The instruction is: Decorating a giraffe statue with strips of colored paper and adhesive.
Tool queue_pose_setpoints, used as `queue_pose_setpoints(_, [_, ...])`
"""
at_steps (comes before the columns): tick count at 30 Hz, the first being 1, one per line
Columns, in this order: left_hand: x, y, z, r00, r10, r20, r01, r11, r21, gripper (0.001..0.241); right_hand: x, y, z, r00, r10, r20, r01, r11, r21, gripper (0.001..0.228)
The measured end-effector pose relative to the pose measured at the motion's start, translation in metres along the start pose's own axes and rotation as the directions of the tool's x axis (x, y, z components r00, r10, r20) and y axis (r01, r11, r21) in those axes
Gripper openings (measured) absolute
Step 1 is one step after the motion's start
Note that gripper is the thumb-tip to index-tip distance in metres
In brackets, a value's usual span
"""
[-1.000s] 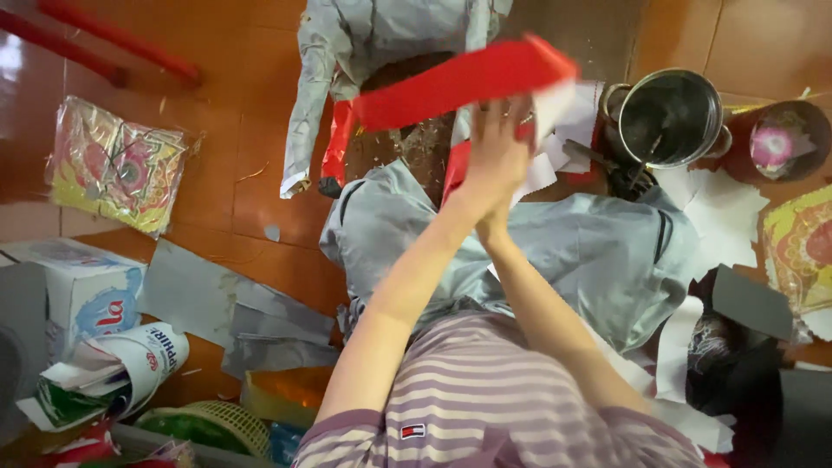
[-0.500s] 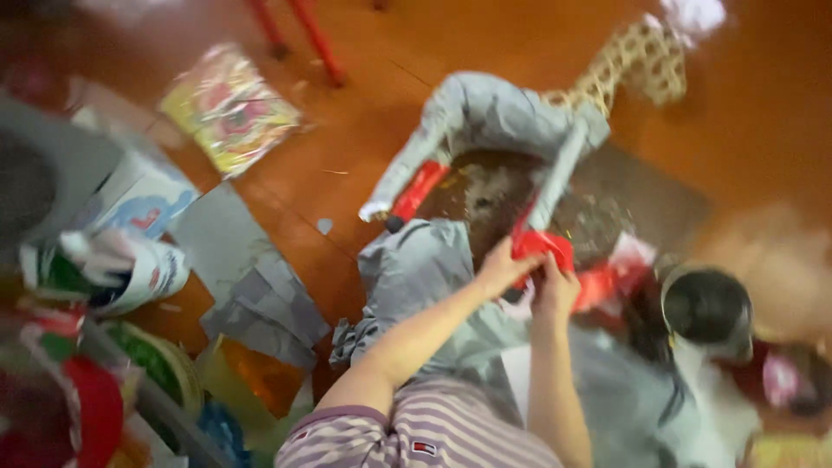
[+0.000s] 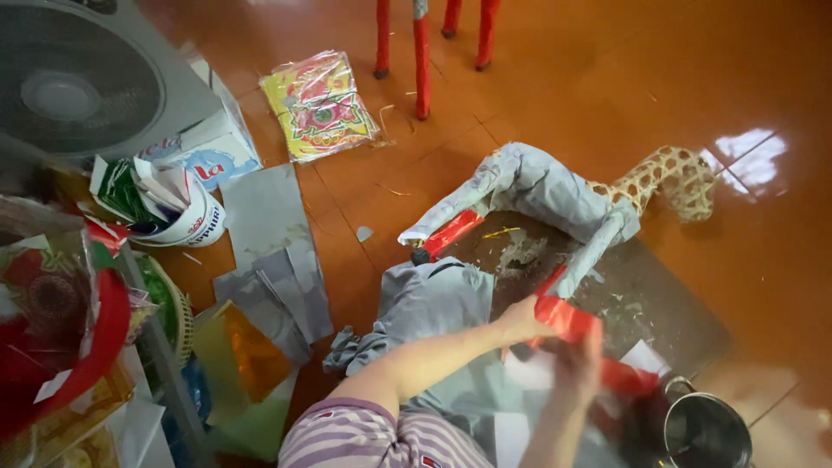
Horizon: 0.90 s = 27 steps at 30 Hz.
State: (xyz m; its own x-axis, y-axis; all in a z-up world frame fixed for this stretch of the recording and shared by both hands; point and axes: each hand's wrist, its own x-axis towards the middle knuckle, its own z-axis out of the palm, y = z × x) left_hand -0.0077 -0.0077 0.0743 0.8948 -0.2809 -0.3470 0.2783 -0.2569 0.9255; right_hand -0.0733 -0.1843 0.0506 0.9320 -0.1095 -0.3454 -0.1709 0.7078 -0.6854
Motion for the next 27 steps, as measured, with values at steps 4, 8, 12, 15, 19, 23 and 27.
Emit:
queue_pose_setpoints(4, [-0.002,0.007,-0.007,0.978,-0.010,0.209,0.032,0.994,-0.100,0.077,-0.020,-0.041,-0.055,0.914,-0.389,-0.113,0.378,0.920,-0.105,0.046])
queue_pose_setpoints(8, [0.004,0.005,-0.002,0.983,-0.128,0.131,0.119,0.990,0.078,0.078,-0.048,-0.061,-0.087,0.912,-0.074,-0.404,-0.152,0.853,-0.499,0.062])
queue_pose_setpoints(12, [0.020,-0.027,0.020,0.988,-0.114,0.106,0.096,0.983,0.154,0.083,-0.014,-0.039,-0.013,0.998,0.000,0.070,0.066,0.321,-0.945,0.039])
queue_pose_setpoints(15, [0.028,-0.039,0.026,0.957,0.277,0.088,-0.290,0.934,0.209,0.049,0.050,0.012,-0.002,0.969,-0.159,0.190,0.216,0.166,-0.962,0.050])
queue_pose_setpoints(19, [0.029,-0.043,0.019,0.988,0.137,0.072,-0.145,0.982,0.117,0.086,0.097,0.024,0.017,0.965,0.064,-0.255,-0.254,0.477,-0.841,0.057])
queue_pose_setpoints(23, [-0.008,0.017,-0.014,0.944,0.016,0.329,0.016,0.995,-0.094,0.119,0.115,0.040,-0.017,0.883,0.364,-0.296,-0.445,0.850,-0.283,0.045])
queue_pose_setpoints(27, [-0.001,-0.010,-0.003,0.929,0.136,0.343,-0.183,0.977,0.107,0.141,0.077,0.020,0.019,0.923,0.328,-0.202,-0.375,0.887,-0.269,0.044])
